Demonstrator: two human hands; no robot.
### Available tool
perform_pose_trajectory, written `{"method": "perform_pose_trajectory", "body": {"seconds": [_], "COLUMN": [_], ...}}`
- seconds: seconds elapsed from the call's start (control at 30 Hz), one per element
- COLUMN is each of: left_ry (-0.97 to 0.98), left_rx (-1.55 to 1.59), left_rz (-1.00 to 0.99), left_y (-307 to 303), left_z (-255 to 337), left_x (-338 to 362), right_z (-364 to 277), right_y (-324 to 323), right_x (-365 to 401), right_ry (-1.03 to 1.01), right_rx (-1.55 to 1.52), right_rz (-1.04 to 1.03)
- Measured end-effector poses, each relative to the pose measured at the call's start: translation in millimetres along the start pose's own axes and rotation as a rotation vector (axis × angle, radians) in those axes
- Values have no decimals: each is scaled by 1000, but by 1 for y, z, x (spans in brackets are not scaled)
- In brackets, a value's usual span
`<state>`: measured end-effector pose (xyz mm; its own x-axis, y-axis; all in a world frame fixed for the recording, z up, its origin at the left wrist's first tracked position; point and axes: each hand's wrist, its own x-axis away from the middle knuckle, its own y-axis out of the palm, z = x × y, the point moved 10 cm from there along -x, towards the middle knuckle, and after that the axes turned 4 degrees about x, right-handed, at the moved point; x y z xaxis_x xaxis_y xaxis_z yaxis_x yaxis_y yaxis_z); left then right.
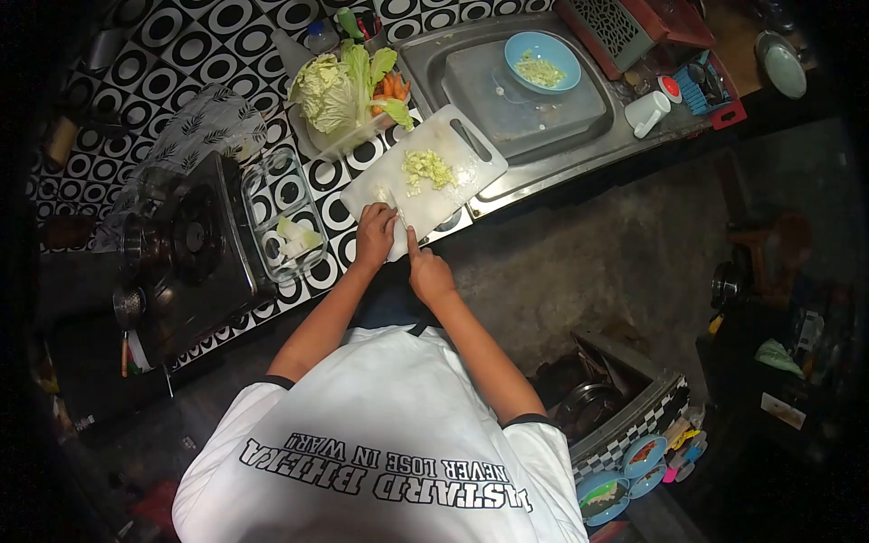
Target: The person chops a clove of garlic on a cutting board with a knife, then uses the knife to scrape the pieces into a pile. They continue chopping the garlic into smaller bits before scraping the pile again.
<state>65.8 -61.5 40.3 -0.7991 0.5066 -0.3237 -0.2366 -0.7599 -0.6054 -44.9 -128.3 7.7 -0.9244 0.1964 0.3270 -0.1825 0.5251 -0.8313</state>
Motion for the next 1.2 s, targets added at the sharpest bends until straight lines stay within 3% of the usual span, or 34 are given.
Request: {"method": "perform_pose_trajectory", "body": {"seconds": [1.2], "left_ry": [0], "left_rx": [20], "left_rz": [1], "left_y": [1], "left_z": [-4], "left_x": [-2], "right_z": [4], "right_y": [13], "right_x": [-24], "right_ry": [4], "right_rx": [17], "right_rz": [48]}}
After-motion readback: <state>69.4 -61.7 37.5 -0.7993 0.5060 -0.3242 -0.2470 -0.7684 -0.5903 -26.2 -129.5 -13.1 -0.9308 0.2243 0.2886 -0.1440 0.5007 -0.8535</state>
